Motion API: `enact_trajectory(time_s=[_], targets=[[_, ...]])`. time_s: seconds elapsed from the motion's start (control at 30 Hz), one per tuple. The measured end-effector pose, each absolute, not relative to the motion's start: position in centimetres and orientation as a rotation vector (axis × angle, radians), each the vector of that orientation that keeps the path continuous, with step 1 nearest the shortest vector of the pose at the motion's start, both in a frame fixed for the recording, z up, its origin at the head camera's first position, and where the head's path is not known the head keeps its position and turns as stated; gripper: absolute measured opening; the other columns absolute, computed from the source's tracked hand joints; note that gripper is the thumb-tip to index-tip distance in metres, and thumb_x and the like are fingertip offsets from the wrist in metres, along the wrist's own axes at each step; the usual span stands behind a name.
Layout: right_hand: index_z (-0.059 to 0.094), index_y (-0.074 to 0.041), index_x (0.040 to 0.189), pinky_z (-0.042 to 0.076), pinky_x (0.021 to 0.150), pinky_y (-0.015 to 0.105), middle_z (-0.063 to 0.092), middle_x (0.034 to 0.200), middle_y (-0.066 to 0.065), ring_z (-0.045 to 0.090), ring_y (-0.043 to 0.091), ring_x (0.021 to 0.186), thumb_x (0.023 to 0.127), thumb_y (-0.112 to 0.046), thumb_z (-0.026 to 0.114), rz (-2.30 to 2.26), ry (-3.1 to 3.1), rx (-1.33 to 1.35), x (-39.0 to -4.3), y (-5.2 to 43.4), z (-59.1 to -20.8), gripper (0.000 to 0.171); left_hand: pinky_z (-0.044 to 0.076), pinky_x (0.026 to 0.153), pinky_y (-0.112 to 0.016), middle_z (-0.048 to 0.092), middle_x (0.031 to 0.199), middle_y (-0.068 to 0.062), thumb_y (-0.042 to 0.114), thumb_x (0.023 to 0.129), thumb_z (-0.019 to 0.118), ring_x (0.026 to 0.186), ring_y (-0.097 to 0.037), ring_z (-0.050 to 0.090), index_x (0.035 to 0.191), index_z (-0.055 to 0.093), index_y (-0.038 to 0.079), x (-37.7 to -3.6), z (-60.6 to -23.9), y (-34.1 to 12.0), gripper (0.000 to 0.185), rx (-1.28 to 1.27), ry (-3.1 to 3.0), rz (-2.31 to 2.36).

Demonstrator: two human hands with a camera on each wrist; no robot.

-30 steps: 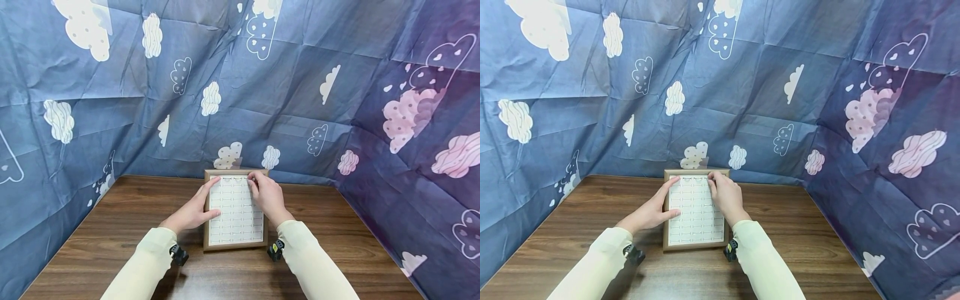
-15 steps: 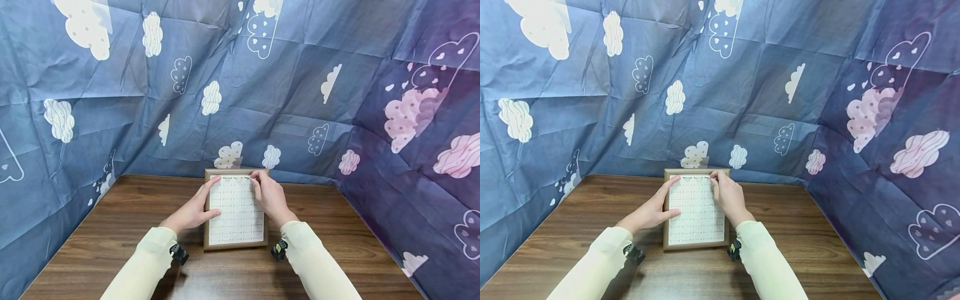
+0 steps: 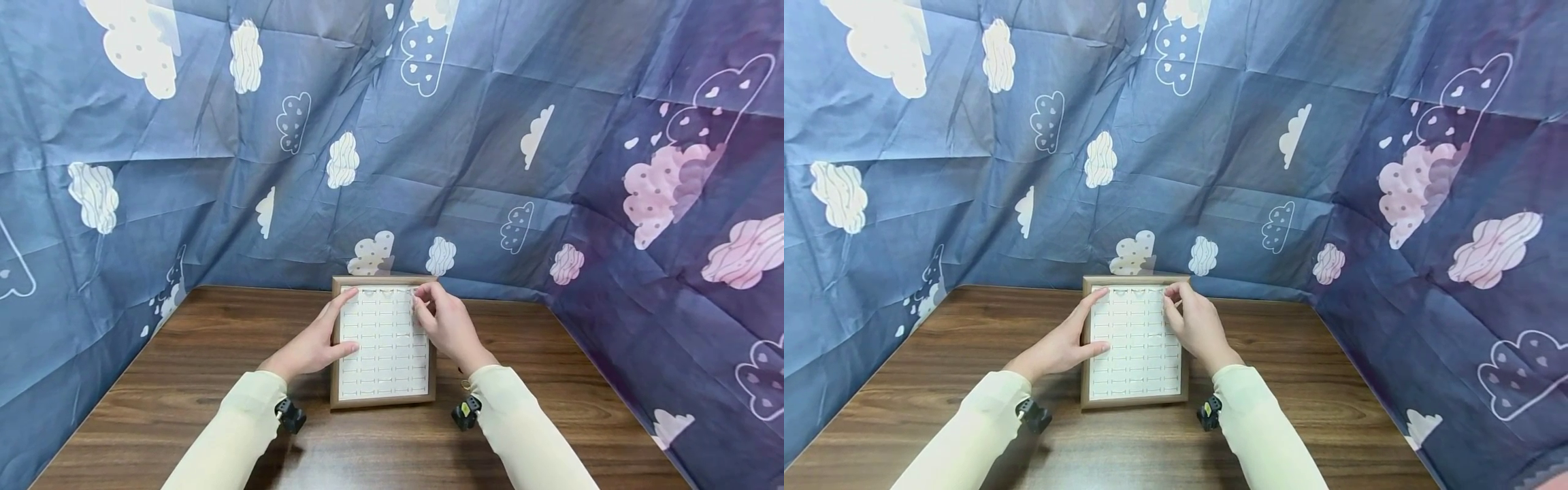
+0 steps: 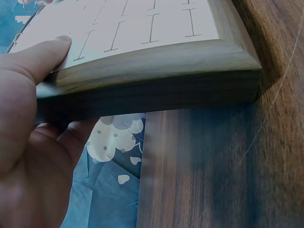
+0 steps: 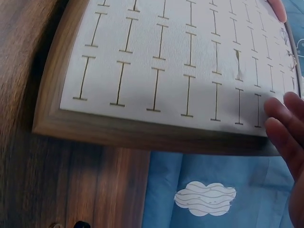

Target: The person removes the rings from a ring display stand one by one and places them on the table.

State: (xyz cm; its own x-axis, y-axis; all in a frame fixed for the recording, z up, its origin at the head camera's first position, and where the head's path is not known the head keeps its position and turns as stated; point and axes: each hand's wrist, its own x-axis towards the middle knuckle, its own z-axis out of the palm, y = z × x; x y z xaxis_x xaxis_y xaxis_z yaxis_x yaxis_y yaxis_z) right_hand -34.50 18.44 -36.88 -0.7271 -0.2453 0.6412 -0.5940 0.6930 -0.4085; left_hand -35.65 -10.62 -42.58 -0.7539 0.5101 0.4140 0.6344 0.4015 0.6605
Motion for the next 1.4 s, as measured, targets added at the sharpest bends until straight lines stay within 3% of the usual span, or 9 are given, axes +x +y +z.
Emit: enact_trajectory(time_s=[0.3,0.93,1.4], targets=[[0.067,-0.008,0.109,0.054,0.072,0.030,0.072,0.089,0.002,0.062,0.012,0.077,0.100,-0.007,0.071,0.728,-2.342,0.704,-33.8,20.2,-36.7,0.009,0.035,0.125,-0.057,0.023,0.177,-0.017,0.012,0.099,0.079,0.158,-0.034,0.035,0.173,0.013,0.027,-35.6,-42.5,-10.6,0.101,-1.033,-2.496,-1.271],[0.067,-0.010,0.099,0.051,0.067,0.025,0.067,0.081,-0.006,0.058,0.003,0.073,0.097,-0.005,0.073,0.584,-2.379,0.663,-32.2,27.3,-37.7,0.008,0.034,0.126,-0.058,0.022,0.177,-0.016,0.015,0.099,0.080,0.159,-0.036,0.034,0.173,0.013,0.029,-35.7,-42.2,-10.5,0.101,-1.028,-2.507,-1.289],[0.068,-0.012,0.096,0.049,0.065,0.028,0.063,0.075,-0.012,0.055,-0.001,0.069,0.095,-0.005,0.072,0.449,-2.528,0.622,-31.1,31.6,-39.2,0.008,0.034,0.126,-0.058,0.021,0.178,-0.015,0.014,0.099,0.079,0.159,-0.036,0.033,0.173,0.012,0.028,-35.5,-42.4,-10.7,0.101,-1.019,-2.513,-1.284]])
